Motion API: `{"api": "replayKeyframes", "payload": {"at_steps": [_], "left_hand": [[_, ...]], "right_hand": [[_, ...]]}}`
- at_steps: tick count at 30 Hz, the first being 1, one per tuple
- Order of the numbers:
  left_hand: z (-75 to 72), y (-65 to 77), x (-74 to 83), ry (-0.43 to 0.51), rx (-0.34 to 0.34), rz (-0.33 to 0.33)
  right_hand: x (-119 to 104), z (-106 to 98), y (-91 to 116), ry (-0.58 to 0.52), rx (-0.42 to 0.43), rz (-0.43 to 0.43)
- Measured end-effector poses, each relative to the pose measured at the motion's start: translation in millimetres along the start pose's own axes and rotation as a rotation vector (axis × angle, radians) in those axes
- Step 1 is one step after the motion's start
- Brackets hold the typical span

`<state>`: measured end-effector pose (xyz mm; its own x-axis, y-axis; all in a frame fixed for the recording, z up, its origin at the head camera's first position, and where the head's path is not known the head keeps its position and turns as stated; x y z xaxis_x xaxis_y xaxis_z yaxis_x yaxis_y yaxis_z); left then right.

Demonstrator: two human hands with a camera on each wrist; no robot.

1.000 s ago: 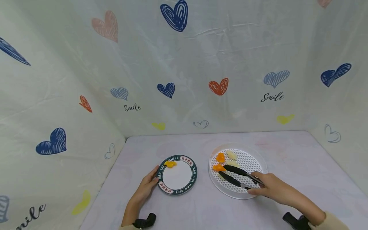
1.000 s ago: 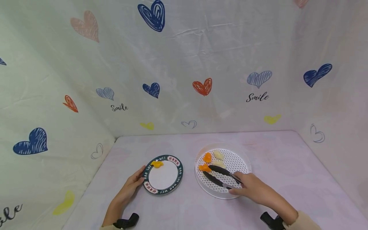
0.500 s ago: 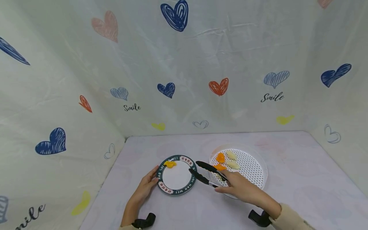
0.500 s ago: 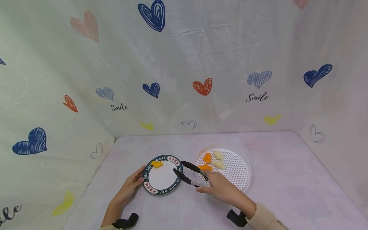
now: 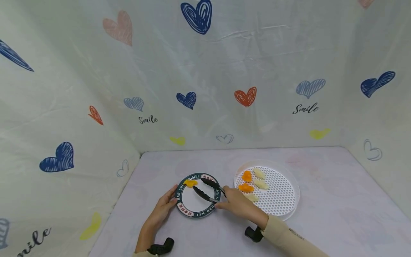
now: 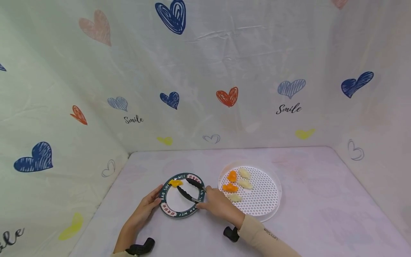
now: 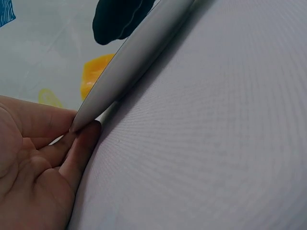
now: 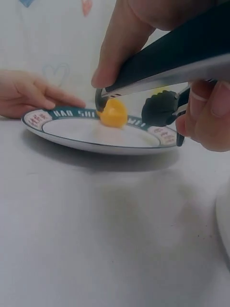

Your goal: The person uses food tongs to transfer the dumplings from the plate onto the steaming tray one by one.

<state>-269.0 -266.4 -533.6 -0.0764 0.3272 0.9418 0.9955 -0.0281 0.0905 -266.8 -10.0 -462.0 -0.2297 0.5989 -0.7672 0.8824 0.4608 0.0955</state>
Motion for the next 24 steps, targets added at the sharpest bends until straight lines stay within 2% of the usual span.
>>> {"api": "replayKeyframes", "payload": {"at_steps": [12,18,24], "left_hand": [[-0.7,1.4,4.3,0.01,-0.003,0.008],[0.3,2.5,4.1,0.003,-0.012,0.007],[-0.5,3.2,5.8,-0.002,-0.01,0.018]], "right_hand": [[-7.0,11.9,-27.7,0.005,-0.012,-0.008],[-4.2,18.1,-33.9,0.055,-0.018,0.032],[-5.6,21.6,-35.8,0.089,-0.018,0.029]]}}
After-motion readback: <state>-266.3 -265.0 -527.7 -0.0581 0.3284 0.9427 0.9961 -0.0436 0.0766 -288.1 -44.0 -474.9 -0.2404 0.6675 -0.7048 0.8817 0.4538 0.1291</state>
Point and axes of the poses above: each hand's wrist, its own y-axis away from the middle knuckle, its own z-axis out of the palm, x = y × z, the point moved 10 cm from there along -y, towards the middle knuckle, and after that the axes turned 4 degrees about -y, right-handed, at the moved point
